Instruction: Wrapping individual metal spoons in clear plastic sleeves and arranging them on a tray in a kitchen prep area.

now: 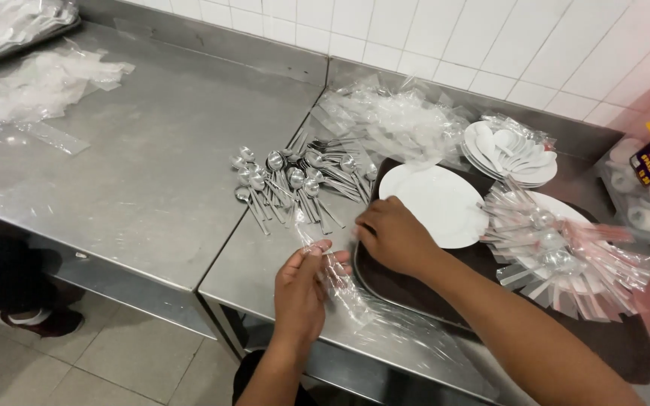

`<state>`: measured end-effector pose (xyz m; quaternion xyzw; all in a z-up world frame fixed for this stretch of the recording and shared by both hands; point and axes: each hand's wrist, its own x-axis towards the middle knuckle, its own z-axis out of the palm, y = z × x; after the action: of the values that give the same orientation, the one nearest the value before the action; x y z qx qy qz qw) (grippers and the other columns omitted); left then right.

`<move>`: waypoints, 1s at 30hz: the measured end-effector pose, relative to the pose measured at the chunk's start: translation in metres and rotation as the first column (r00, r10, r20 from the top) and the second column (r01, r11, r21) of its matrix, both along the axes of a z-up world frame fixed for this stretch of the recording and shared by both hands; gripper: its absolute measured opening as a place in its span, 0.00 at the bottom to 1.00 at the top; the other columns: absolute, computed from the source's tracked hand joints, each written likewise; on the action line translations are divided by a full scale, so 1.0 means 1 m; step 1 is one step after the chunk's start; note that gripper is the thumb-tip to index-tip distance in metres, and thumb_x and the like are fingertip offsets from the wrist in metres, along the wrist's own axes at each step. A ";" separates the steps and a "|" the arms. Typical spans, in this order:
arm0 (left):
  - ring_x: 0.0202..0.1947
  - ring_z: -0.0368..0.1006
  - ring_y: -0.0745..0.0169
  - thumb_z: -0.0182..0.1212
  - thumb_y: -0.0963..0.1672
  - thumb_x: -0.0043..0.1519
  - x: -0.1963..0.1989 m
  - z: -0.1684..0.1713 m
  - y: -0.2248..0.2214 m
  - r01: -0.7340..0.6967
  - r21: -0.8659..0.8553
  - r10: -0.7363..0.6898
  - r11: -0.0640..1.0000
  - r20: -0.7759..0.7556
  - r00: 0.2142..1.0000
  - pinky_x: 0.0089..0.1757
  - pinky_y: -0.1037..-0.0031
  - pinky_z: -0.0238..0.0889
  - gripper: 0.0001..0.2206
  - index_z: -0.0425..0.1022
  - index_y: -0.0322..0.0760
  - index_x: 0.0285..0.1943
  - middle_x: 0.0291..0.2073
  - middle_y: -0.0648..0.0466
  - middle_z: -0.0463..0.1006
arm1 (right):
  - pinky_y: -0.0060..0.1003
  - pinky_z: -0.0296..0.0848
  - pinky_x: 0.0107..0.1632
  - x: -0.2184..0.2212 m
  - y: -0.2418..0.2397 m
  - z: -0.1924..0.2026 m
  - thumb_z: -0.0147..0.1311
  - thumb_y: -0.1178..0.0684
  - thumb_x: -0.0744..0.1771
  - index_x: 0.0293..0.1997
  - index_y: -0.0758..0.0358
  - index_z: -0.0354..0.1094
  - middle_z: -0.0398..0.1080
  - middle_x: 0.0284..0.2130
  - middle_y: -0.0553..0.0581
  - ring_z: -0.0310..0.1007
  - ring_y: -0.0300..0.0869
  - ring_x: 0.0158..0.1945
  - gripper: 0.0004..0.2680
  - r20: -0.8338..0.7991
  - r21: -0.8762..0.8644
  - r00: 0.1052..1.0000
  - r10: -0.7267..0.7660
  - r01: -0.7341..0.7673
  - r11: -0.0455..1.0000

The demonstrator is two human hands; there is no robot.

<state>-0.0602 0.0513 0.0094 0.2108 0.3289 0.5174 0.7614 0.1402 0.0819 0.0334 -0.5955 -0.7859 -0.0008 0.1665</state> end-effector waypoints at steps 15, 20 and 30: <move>0.31 0.75 0.55 0.67 0.39 0.60 0.003 -0.022 0.007 -0.043 0.024 0.041 0.999 0.099 0.994 0.32 0.69 0.64 0.07 0.71 0.36 0.33 0.27 0.47 0.77 | 0.43 0.62 0.29 -0.053 0.112 -0.028 0.51 0.53 0.65 0.20 0.53 0.58 0.65 0.17 0.48 0.66 0.43 0.25 0.10 -0.149 -0.271 0.867 -0.476 0.427 0.863; 0.29 0.74 0.54 0.65 0.40 0.61 0.000 -0.014 0.008 0.051 0.032 -0.052 0.998 0.024 0.998 0.37 0.67 0.67 0.06 0.74 0.32 0.34 0.26 0.42 0.79 | 0.42 0.71 0.37 -0.039 0.124 -0.045 0.53 0.53 0.64 0.30 0.54 0.74 0.78 0.29 0.50 0.76 0.45 0.35 0.04 -0.219 -0.275 0.838 -0.500 0.439 0.855; 0.30 0.76 0.55 0.69 0.38 0.56 0.002 -0.003 -0.004 0.119 0.094 -0.099 0.988 -0.196 0.976 0.36 0.70 0.71 0.14 0.84 0.22 0.50 0.42 0.44 0.86 | 0.37 0.69 0.39 -0.029 0.071 -0.005 0.52 0.49 0.66 0.34 0.55 0.77 0.78 0.28 0.47 0.74 0.37 0.32 0.07 -0.657 -0.097 0.652 -0.378 0.424 0.900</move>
<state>-0.0586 0.0471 0.0061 0.3170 0.3604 0.4687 0.7415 0.1114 0.1527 0.0284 -0.7091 -0.5235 0.1476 0.4487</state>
